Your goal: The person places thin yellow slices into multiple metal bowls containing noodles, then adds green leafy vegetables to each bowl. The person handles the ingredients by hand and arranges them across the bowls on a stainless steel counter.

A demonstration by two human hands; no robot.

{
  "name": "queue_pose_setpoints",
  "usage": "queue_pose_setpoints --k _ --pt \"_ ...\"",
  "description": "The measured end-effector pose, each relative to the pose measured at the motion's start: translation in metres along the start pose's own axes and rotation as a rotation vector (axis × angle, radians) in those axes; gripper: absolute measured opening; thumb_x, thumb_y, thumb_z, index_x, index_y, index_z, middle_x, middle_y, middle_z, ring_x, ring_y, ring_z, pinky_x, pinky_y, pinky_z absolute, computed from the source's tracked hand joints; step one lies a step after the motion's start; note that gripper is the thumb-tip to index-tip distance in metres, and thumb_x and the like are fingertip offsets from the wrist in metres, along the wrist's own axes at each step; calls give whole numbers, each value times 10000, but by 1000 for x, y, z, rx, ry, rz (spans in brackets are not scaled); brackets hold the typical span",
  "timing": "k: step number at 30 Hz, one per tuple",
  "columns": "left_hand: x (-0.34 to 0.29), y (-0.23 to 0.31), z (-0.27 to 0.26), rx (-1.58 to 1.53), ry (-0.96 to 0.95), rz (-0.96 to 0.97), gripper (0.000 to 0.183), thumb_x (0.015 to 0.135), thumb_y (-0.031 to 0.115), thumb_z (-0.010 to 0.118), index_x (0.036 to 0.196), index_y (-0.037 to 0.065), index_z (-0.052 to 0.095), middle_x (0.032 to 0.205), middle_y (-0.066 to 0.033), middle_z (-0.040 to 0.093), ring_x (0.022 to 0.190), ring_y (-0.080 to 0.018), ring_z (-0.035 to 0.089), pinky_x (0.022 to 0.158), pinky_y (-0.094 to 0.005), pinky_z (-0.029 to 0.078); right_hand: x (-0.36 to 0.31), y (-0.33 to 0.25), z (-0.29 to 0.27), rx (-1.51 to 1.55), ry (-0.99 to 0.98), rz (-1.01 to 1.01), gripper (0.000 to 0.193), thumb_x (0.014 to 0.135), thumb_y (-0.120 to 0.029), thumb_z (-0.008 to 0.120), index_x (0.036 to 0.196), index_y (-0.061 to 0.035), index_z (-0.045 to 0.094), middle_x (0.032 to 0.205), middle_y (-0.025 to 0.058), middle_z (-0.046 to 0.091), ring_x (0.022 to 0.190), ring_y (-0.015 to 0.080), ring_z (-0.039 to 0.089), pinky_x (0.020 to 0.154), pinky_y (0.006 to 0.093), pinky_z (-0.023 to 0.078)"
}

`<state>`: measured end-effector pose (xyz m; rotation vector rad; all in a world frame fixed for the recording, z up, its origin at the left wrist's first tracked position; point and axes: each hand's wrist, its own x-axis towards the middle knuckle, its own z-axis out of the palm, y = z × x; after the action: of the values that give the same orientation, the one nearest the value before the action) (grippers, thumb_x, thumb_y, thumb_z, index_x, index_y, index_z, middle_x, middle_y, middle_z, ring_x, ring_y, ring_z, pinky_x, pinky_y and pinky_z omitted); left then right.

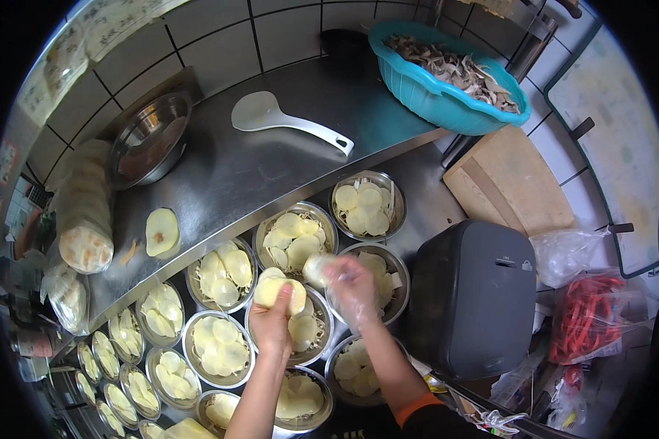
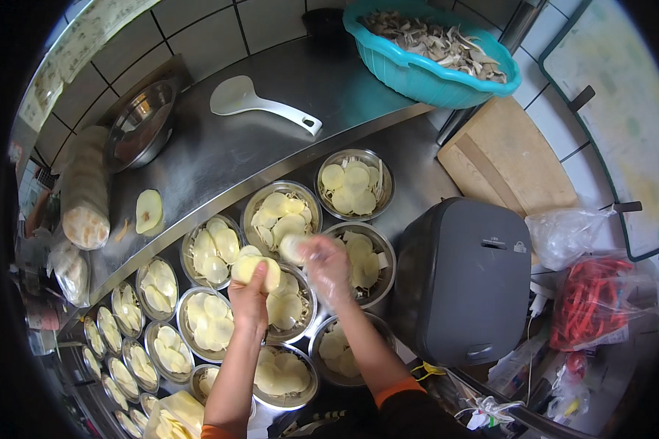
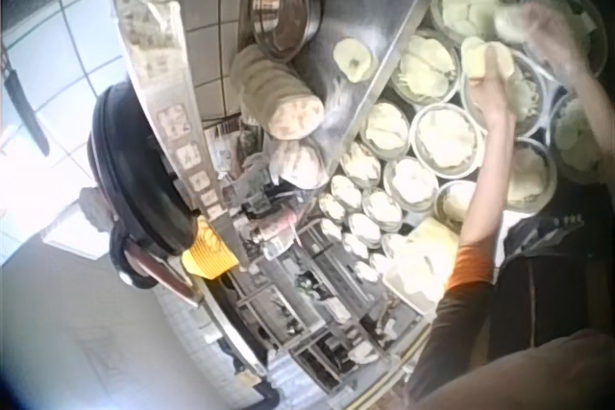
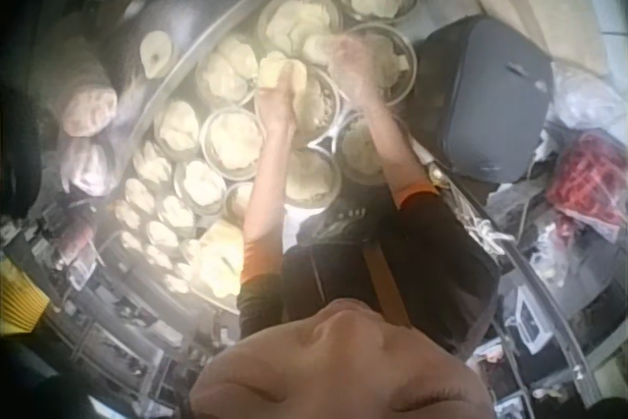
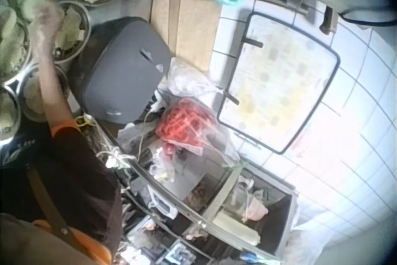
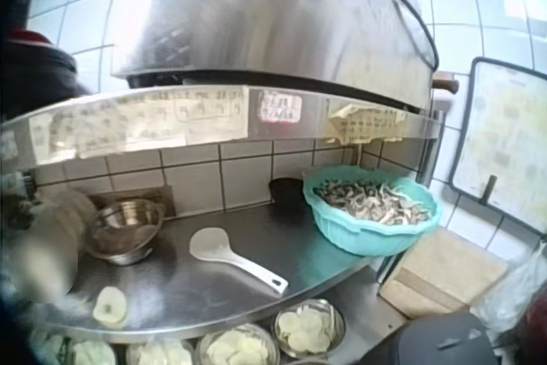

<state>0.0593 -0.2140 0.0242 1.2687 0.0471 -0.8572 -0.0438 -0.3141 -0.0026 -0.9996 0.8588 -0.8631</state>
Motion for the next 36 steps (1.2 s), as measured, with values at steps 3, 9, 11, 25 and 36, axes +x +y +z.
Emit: queue_pose_setpoints --k 3,9,11,25,36 --pt "5 11 -7 -81 -60 10 302 910 74 601 1194 7 523 1128 -105 621 980 -200 635 805 -330 557 54 9 -22 212 154 -195 191 862 -50 631 1039 19 606 791 11 614 654 89 559 583 223 463" --pt "9 12 -16 -39 -148 -113 248 927 63 564 1167 5 557 1144 -106 623 1010 -194 626 843 -320 539 104 24 -52 -752 362 -425 187 880 -150 602 941 26 626 808 90 635 688 159 586 644 295 478" --pt "9 5 -13 -53 -191 -115 226 910 76 601 1128 16 604 1093 -82 651 941 -160 643 797 -281 548 81 20 -42 -515 201 -181 213 884 -218 620 894 -6 637 823 77 657 668 137 583 630 276 470" --pt "5 17 5 -29 -241 -36 303 1003 135 389 1224 -50 479 1170 -226 590 1053 -289 617 884 -338 524 52 7 -56 444 301 -15 201 871 -160 663 993 -2 638 870 84 655 709 120 586 664 264 512" --pt "-20 9 -18 -22 -194 -65 226 952 83 517 1147 -23 563 1089 -182 645 959 -265 658 842 -325 546 90 20 -61 -1399 370 -499 198 788 -49 593 972 -53 666 871 144 658 880 306 619 774 435 459"
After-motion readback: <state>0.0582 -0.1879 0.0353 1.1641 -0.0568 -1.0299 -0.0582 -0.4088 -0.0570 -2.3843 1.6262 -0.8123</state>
